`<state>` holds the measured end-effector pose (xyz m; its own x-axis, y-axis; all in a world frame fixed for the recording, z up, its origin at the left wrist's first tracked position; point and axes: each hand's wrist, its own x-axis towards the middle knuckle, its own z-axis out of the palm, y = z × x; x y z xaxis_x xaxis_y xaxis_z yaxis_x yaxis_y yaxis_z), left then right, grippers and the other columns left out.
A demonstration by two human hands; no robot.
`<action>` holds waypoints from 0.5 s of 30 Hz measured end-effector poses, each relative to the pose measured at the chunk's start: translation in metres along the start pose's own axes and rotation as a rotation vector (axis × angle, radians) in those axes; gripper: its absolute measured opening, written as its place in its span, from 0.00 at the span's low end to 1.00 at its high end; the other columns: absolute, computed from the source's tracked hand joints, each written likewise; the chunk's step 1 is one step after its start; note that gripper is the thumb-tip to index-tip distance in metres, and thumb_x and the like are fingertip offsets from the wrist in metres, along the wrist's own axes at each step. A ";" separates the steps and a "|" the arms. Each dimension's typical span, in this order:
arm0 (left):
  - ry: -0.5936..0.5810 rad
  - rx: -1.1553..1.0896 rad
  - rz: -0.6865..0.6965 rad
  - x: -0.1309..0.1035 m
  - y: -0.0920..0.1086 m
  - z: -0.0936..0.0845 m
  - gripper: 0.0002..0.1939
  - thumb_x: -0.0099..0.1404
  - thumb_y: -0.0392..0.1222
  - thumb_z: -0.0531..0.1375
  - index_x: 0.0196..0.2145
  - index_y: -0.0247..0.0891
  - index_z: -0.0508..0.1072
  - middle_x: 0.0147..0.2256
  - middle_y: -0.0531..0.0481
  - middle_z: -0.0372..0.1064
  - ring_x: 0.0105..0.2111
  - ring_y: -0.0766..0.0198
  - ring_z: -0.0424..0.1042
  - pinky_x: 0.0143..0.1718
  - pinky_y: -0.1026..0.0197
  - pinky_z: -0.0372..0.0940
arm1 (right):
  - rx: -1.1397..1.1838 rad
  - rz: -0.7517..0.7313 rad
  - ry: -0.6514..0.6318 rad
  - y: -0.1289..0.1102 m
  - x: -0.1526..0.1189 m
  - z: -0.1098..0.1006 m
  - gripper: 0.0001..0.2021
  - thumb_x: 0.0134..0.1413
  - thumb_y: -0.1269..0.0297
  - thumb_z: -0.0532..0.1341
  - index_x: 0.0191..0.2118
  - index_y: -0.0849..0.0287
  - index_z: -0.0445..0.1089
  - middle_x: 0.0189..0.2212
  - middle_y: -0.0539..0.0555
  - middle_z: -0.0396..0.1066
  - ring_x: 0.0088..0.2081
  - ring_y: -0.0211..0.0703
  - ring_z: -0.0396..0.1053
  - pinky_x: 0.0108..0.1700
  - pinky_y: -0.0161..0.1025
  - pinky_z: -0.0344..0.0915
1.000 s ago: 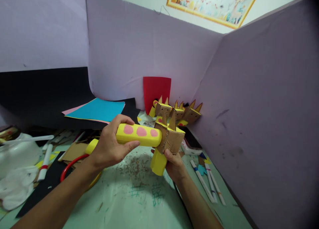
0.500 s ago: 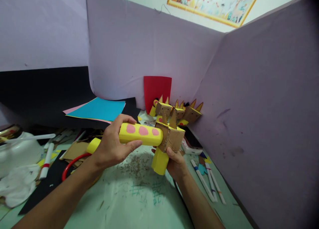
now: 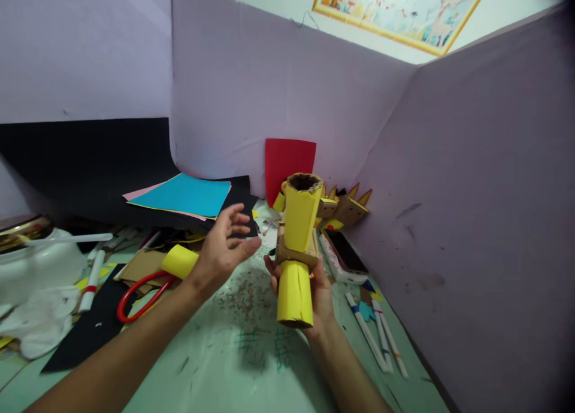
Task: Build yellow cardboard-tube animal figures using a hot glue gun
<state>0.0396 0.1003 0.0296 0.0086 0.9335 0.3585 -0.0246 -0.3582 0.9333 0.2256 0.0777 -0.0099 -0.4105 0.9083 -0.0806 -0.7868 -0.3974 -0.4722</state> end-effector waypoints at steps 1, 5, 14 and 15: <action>0.000 -0.011 -0.109 -0.001 -0.007 0.005 0.44 0.48 0.53 0.67 0.57 0.34 0.55 0.52 0.37 0.61 0.49 0.52 0.66 0.45 0.53 0.63 | 0.011 0.007 0.008 0.001 0.000 -0.001 0.32 0.44 0.44 0.65 0.48 0.66 0.68 0.45 0.64 0.74 0.35 0.42 0.75 0.43 0.40 0.70; -0.145 -0.220 -0.526 -0.009 -0.028 0.023 0.40 0.50 0.54 0.66 0.55 0.32 0.59 0.48 0.37 0.67 0.48 0.49 0.67 0.43 0.52 0.63 | -0.020 0.014 0.040 0.002 -0.001 -0.008 0.30 0.41 0.39 0.65 0.41 0.63 0.71 0.33 0.57 0.77 0.34 0.45 0.75 0.45 0.47 0.70; -0.111 -0.329 -0.616 -0.016 -0.035 0.031 0.37 0.48 0.50 0.68 0.53 0.35 0.62 0.48 0.38 0.67 0.50 0.48 0.67 0.42 0.52 0.63 | -0.020 -0.055 0.087 0.005 0.004 -0.010 0.27 0.44 0.41 0.63 0.38 0.63 0.71 0.31 0.57 0.77 0.33 0.49 0.76 0.43 0.52 0.71; -0.081 -0.303 -0.592 -0.015 -0.033 0.031 0.37 0.48 0.50 0.68 0.52 0.35 0.62 0.47 0.38 0.67 0.50 0.48 0.67 0.43 0.52 0.63 | -0.019 -0.056 0.090 0.006 0.005 -0.009 0.26 0.45 0.41 0.63 0.38 0.63 0.72 0.30 0.57 0.77 0.33 0.49 0.76 0.43 0.51 0.72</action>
<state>0.0710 0.0977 -0.0060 0.1820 0.9625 -0.2010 -0.2719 0.2457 0.9304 0.2234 0.0811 -0.0213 -0.3226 0.9373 -0.1320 -0.7979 -0.3443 -0.4947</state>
